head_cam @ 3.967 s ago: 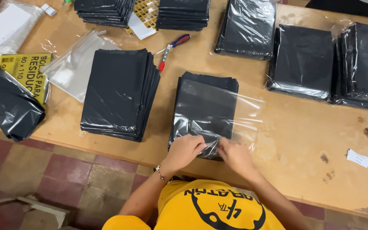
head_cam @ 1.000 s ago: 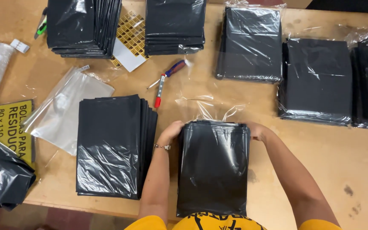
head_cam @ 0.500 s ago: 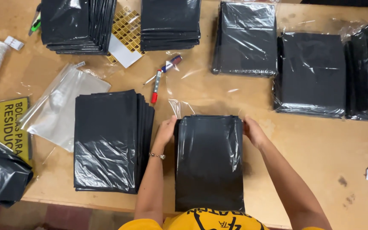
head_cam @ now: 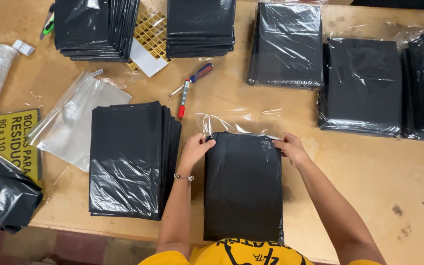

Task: The person stacks black plastic bags, places them into clear plastic sleeves, and affixes white labels to the packages. The person repeats this process for multiple stacks, placing the finished packages on the table.

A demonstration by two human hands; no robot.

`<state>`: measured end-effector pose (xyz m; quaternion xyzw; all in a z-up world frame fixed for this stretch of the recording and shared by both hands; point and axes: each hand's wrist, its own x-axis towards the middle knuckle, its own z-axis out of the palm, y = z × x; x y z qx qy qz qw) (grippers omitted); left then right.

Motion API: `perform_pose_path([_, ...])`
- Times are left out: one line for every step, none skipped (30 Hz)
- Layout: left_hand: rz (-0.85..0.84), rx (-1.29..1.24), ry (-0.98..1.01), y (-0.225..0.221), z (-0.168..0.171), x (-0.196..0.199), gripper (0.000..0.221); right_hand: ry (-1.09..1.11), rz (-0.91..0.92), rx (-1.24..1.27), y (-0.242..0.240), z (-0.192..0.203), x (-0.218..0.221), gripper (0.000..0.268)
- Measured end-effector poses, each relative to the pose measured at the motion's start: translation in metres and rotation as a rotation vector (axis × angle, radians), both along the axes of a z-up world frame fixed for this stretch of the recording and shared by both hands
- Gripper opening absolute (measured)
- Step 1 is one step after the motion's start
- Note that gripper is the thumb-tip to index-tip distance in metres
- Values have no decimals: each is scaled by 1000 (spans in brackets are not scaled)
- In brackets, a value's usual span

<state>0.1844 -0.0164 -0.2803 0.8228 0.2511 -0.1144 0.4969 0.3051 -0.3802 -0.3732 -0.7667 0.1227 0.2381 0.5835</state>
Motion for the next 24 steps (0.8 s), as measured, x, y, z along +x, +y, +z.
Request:
perform_pose_path([13, 37, 9, -2, 4, 1, 47, -44, -42, -21, -2, -14, 2, 28])
perform_pose_path([13, 36, 10, -6, 1, 1, 47, -42, -43, -21, -4, -25, 4, 28])
perform_pose_path([61, 56, 10, -9, 0, 0, 46, -118, -62, -74, -6, -36, 5, 24])
perform_pose_path([109, 77, 10, -13, -2, 0, 45, -194, -80, -126, -7, -46, 7, 22])
perform_pose_path([106, 77, 8, -17, 1, -2, 45, -195, -83, -126, -2, -33, 0, 22])
perform_pose_path([135, 133, -3, -21, 5, -4, 44, -240, -118, -198, 4, -19, -8, 24])
perform_pose_path([166, 188, -15, -25, 8, -6, 43, -285, -152, -270, 10, -6, -14, 26])
perform_pose_path([165, 189, -16, -33, 2, -7, 43, -287, -154, -269, 14, 3, -19, 26])
perform_pose_path([197, 400, -221, -40, -4, -12, 42, -365, -188, -217, 18, 12, -26, 30])
perform_pose_path([228, 611, -427, -48, -11, -17, 44, -442, -223, -164, 22, 20, -33, 35])
perform_pose_path([227, 610, -423, -45, -18, -19, 44, -439, -223, -165, 21, 21, -36, 35])
perform_pose_path([207, 697, -547, -43, -24, -20, 46, -487, -206, -148, 20, 22, -39, 35])
perform_pose_path([185, 784, -677, -39, -29, -18, 48, -540, -192, -130, 20, 24, -39, 36])
perform_pose_path([183, 784, -679, -36, -37, -21, 48, -541, -194, -129, 18, 26, -44, 36])
perform_pose_path([135, 859, -785, -32, -45, -25, 49, -623, -145, -167, 16, 27, -48, 33])
perform_pose_path([86, 934, -891, -28, -52, -28, 50, -704, -96, -204, 14, 28, -51, 31])
perform_pose_path([86, 937, -893, -27, -55, -33, 50, -706, -97, -202, 13, 32, -56, 31])
perform_pose_path([59, 927, -895, -27, -57, -38, 49, -759, -62, -214, 11, 35, -61, 30])
perform_pose_path([33, 919, -897, -26, -60, -43, 48, -813, -25, -224, 10, 38, -65, 28])
perform_pose_path([34, 923, -899, -25, -61, -46, 48, -817, -25, -221, 11, 38, -66, 28])
perform_pose_path([23, 915, -837, -25, -64, -52, 42, -773, -29, -253, 11, 38, -69, 26])
perform_pose_path([12, 907, -775, -25, -66, -57, 38, -729, -34, -285, 11, 38, -72, 24])
perform_pose_path([15, 908, -776, -25, -70, -59, 38, -732, -32, -284, 7, 22, -66, 24])
perform_pose_path([28, 790, -546, -25, -73, -62, 28, -596, -67, -285, 3, 7, -60, 17])
